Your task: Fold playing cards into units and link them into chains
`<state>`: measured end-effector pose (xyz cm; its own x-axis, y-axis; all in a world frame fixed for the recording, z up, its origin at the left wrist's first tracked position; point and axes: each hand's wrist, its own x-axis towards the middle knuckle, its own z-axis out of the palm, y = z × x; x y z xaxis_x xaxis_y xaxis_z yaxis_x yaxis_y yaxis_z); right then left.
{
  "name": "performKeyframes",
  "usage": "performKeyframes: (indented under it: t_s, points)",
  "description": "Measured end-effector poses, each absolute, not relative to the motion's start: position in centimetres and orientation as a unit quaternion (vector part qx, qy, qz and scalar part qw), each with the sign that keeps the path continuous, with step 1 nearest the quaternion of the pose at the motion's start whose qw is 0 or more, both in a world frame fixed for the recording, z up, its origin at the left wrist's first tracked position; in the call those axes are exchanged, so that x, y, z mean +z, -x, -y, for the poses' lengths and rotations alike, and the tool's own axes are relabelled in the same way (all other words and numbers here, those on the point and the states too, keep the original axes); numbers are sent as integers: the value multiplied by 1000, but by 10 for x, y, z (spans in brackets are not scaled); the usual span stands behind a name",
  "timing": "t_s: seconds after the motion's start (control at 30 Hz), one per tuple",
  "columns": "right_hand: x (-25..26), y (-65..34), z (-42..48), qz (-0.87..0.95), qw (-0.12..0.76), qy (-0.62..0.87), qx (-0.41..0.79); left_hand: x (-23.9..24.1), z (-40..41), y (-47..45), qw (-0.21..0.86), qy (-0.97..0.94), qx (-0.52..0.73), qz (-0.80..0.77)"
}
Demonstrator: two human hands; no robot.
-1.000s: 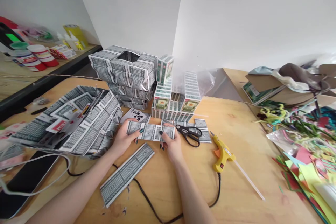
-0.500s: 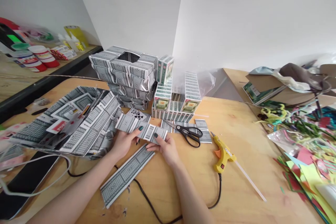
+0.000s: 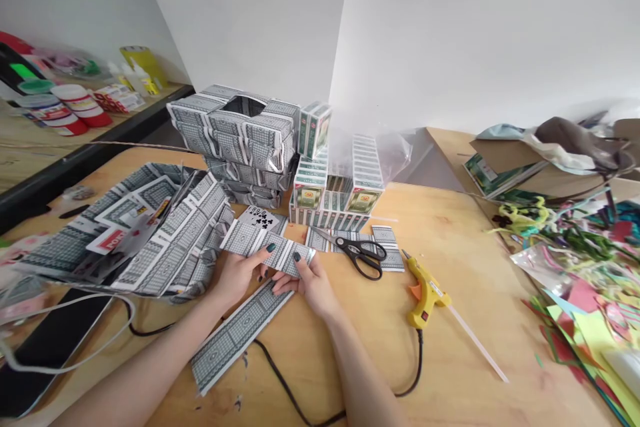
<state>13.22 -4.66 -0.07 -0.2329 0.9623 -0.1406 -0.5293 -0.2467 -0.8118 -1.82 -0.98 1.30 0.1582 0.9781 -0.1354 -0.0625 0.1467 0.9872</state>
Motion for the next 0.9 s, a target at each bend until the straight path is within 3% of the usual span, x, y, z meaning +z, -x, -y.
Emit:
performKeyframes:
  t_s: [0.27,0.9]
  points:
    - [-1,-131,46,347,559,392,643,15,13,10,588,-471,449,-481]
    - [2,-130,47,347,567,403,629,18,13,12,576,-455,480,-481]
